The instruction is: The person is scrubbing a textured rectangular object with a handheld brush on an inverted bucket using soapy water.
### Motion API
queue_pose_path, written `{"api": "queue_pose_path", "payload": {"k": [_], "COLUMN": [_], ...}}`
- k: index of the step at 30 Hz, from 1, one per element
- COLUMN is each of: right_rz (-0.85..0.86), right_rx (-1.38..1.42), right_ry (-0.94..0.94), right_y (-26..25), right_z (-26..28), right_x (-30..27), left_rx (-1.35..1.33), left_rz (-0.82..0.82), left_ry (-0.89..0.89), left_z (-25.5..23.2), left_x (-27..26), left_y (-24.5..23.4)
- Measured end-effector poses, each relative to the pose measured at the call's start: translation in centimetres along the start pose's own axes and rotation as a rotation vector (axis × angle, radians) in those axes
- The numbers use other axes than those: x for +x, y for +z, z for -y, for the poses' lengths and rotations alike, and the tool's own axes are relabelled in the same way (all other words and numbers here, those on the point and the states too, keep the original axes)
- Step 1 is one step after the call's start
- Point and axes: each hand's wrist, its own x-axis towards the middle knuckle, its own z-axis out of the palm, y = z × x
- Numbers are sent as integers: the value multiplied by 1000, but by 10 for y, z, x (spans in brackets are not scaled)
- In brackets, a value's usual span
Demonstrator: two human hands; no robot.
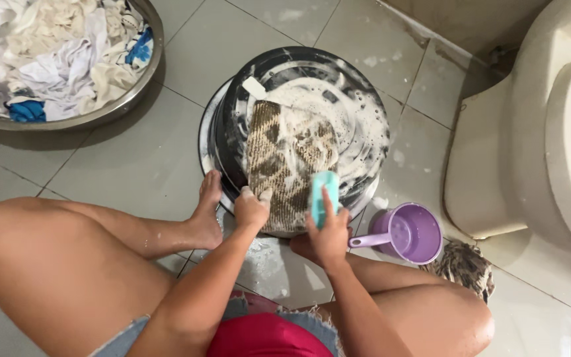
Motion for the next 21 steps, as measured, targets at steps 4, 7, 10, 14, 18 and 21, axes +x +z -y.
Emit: {"api": "queue_pose_path", "payload": {"k": [4,7,10,14,18,21], "right_rz": [12,108,166,218,112,279], "right_rx": [-86,-81,-104,-162,-137,-182], "right_ry": [-215,-410,-207,50,-291,-399], "right_y": [6,11,-9,-25,9,24], "right_z": [9,22,21,34,45,31], "right_x": [-4,-10,9,18,-3,3], "left_rx": [-23,-114,-40,42,36,-16], "left_rz": [50,97,112,136,129,150], "left_ry": [24,-40,-33,-59,-43,-42], "left_z": [17,17,16,26,46,50], "left_x": [13,12,12,22,29,27], "left_y": [15,10,6,19,36,32]}}
